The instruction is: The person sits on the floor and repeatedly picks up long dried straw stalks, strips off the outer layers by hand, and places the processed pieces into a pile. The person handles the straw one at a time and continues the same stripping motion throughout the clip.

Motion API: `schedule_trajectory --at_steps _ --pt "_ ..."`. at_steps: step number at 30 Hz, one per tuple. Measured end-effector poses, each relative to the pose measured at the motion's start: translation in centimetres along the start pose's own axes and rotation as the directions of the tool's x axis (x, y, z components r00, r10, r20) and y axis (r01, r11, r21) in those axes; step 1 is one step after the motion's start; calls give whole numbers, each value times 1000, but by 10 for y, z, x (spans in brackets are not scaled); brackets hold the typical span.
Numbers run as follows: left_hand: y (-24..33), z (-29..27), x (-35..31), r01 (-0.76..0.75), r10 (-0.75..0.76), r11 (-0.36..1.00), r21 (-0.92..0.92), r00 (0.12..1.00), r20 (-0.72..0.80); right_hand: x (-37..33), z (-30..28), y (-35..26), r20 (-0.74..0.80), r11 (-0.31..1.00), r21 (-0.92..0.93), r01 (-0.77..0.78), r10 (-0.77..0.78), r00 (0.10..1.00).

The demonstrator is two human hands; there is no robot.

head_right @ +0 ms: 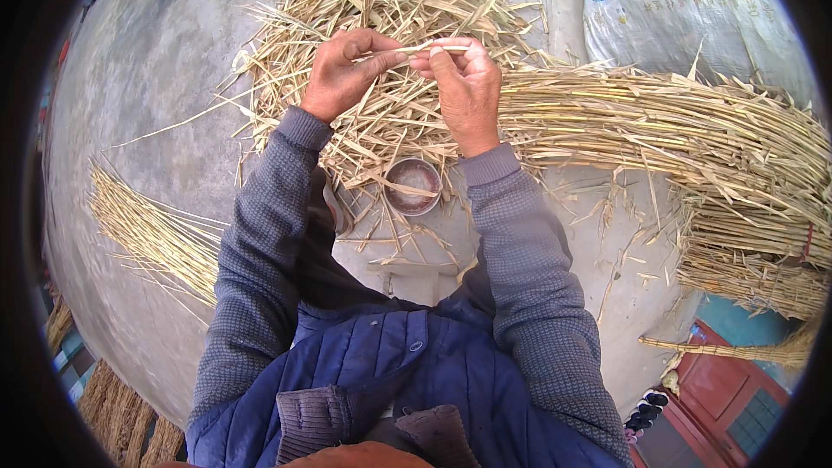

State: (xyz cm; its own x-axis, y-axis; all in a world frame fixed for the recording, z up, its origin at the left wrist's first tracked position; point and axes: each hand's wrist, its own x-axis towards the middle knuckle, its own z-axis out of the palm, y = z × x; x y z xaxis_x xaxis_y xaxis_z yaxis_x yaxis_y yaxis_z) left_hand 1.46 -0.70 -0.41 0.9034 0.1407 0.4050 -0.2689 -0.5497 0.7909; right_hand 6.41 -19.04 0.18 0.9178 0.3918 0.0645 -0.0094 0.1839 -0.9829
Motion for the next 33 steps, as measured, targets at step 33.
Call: schedule_trajectory --at_steps 33 --pt "-53 -82 -58 -160 -90 597 786 960 264 18 -39 20 -105 983 23 -180 181 978"
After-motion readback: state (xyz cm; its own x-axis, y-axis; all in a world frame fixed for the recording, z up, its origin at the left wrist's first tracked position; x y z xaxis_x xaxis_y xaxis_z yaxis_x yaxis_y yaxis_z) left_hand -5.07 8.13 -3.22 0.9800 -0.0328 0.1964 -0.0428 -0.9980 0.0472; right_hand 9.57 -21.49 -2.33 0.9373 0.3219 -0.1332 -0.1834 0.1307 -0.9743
